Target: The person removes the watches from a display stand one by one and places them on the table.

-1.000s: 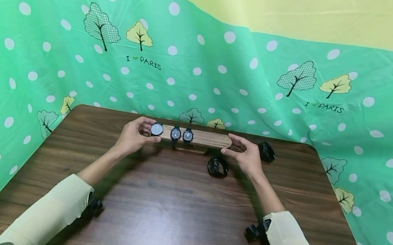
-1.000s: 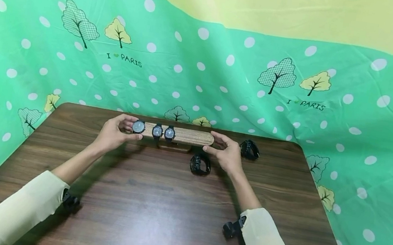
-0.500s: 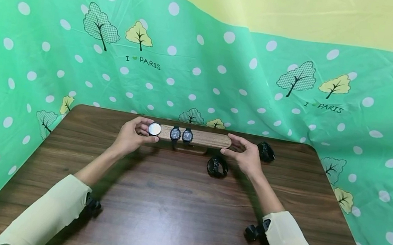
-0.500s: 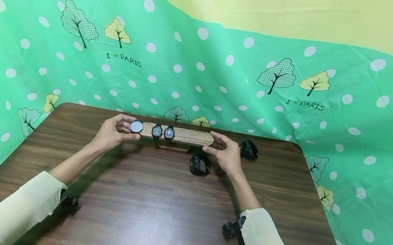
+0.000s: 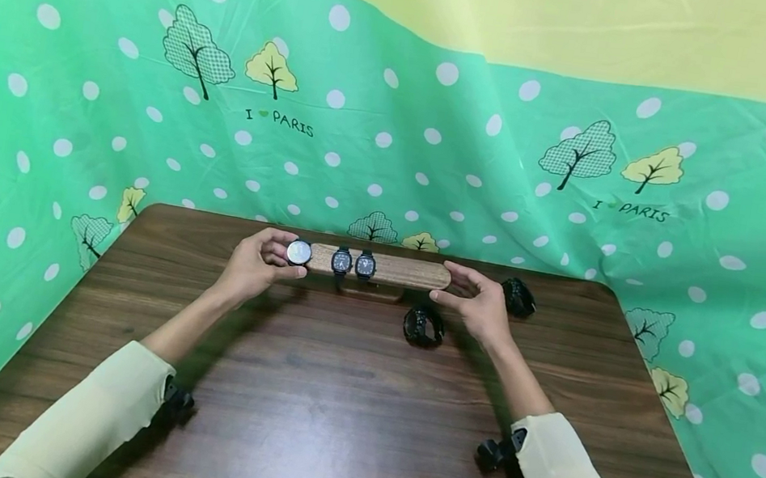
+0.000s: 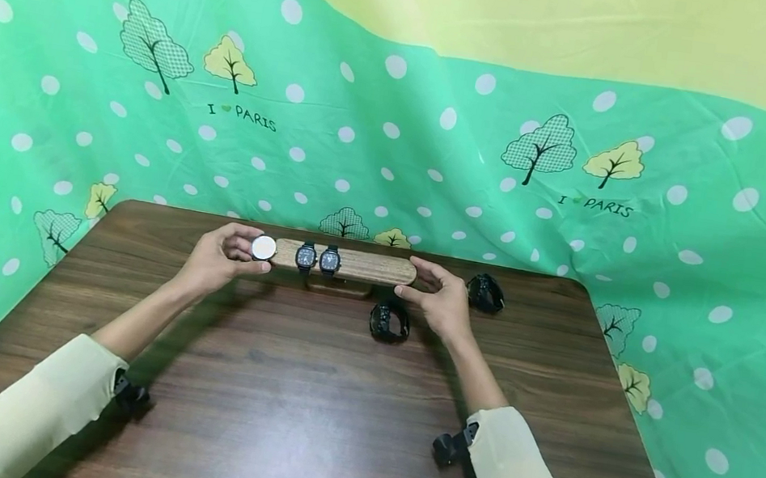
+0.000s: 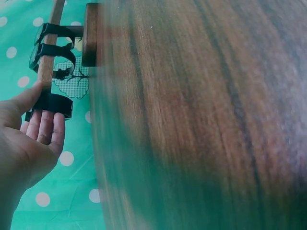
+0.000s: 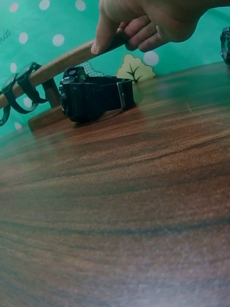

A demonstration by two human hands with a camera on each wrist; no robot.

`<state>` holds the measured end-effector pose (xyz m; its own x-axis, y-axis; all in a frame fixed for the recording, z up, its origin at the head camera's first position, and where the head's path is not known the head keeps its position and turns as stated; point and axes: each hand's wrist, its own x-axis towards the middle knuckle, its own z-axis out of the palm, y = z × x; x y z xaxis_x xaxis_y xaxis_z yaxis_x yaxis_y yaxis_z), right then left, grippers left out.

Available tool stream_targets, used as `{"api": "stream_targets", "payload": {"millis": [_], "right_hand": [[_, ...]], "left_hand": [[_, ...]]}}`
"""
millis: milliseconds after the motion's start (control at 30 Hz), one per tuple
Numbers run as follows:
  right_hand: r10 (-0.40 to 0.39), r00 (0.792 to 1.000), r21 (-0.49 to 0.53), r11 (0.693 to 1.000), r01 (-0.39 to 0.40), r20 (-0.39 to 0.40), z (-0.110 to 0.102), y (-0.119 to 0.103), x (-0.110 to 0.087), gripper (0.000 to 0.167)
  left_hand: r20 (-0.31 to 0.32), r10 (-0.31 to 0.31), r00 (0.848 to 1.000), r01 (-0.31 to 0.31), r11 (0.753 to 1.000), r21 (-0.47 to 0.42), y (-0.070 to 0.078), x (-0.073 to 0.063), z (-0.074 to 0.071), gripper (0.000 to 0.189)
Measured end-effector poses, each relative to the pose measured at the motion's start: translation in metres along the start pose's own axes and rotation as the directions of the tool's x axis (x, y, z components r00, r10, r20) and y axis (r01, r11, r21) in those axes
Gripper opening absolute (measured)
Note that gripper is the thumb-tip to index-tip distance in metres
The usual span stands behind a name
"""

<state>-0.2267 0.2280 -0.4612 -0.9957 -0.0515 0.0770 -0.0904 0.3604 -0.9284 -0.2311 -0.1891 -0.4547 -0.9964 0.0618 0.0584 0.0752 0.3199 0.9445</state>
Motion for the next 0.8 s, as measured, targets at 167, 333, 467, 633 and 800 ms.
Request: {"api": "stream_targets", "payload": {"millis": [167, 333, 467, 633, 800], "right_hand": [[0.004, 1.0, -0.004, 1.0, -0.004, -0.004, 0.0013, 0.0011, 0.0019, 0.066], [0.006, 1.0, 0.013, 1.0, -0.006, -0.002, 0.0012, 0.0017, 0.0023, 0.066], [0.009, 1.0, 0.013, 1.0, -0.009, -0.004, 0.0009, 0.0022, 0.0012, 0.067], [0.015, 1.0, 0.015, 1.0, -0.015, -0.007, 0.0005, 0.0026, 0.0009, 0.066], [0.012, 1.0, 0.015, 1.0, -0.012, -0.002, 0.0005, 0.0016, 0.0012, 0.065]], "left_hand": [[0.004, 0.007, 1.0, -0.007, 0.999, -0.035, -0.0021, 0.001, 0.0005, 0.065], [0.007, 0.008, 1.0, -0.008, 0.999, -0.045, -0.0025, 0.0014, 0.0005, 0.066], [0.006, 0.003, 1.0, -0.003, 0.999, -0.032, -0.0026, 0.0015, 0.0009, 0.065], [0.008, 0.004, 1.0, -0.004, 1.0, -0.026, -0.002, 0.0006, 0.0008, 0.066], [-0.002, -0.021, 1.0, 0.021, 0.999, -0.041, -0.0009, -0.0004, 0.0013, 0.067]]}}
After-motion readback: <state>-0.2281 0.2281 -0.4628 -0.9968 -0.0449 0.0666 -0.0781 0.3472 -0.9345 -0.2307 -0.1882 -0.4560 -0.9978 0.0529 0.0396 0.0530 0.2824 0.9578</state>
